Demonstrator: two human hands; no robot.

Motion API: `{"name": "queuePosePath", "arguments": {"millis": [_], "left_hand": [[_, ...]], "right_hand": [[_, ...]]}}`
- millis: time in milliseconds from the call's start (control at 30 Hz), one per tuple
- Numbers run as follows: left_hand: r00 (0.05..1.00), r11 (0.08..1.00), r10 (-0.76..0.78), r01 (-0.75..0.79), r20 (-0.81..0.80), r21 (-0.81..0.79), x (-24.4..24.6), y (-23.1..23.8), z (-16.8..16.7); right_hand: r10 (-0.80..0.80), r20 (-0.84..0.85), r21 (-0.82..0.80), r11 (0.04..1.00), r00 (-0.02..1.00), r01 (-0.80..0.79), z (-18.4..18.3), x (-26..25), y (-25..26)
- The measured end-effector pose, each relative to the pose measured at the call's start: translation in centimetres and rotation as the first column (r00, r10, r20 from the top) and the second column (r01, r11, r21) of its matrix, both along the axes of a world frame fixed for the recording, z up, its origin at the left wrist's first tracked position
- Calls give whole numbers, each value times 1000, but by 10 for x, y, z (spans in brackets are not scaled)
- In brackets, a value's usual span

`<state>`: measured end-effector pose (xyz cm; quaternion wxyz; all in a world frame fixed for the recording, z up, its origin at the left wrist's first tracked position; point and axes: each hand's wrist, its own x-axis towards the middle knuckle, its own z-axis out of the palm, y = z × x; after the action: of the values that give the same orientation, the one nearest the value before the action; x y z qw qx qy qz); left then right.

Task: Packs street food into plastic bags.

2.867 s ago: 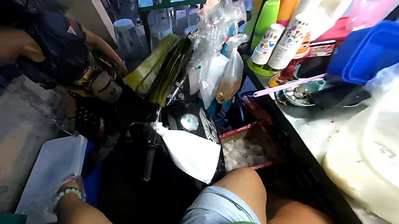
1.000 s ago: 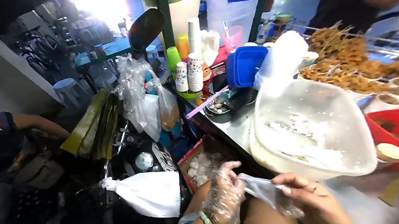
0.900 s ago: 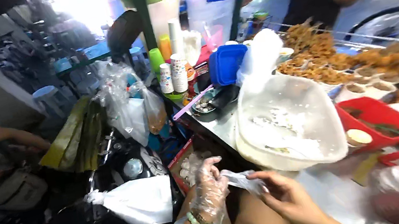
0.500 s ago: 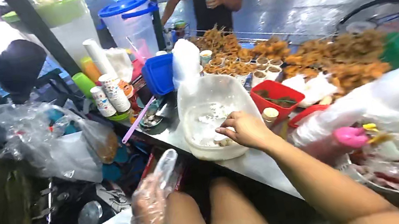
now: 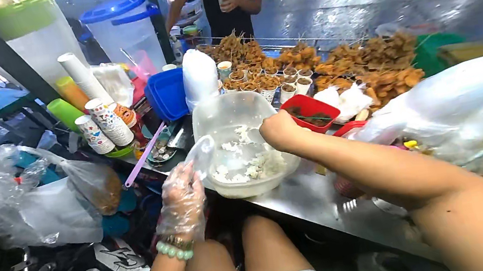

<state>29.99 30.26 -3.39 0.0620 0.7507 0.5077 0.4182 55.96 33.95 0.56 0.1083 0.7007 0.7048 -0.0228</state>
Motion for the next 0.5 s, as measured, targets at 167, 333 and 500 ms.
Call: {"name": "queuePosePath", "arguments": {"millis": [167,333,500], "left_hand": [[984,976,-149,130,-102,-175,52,47,-24],[995,956,-84,65,-53,-286,65,46,-37],[999,981,-42,43,12,-188,66,45,-46]], "right_hand": [[-2,226,-236,970,974,57,-20,-23,9],[47,195,-325,946,980,20,-31,-20,16],[-42,118,-348,934,992,81,-14,7,20]]}}
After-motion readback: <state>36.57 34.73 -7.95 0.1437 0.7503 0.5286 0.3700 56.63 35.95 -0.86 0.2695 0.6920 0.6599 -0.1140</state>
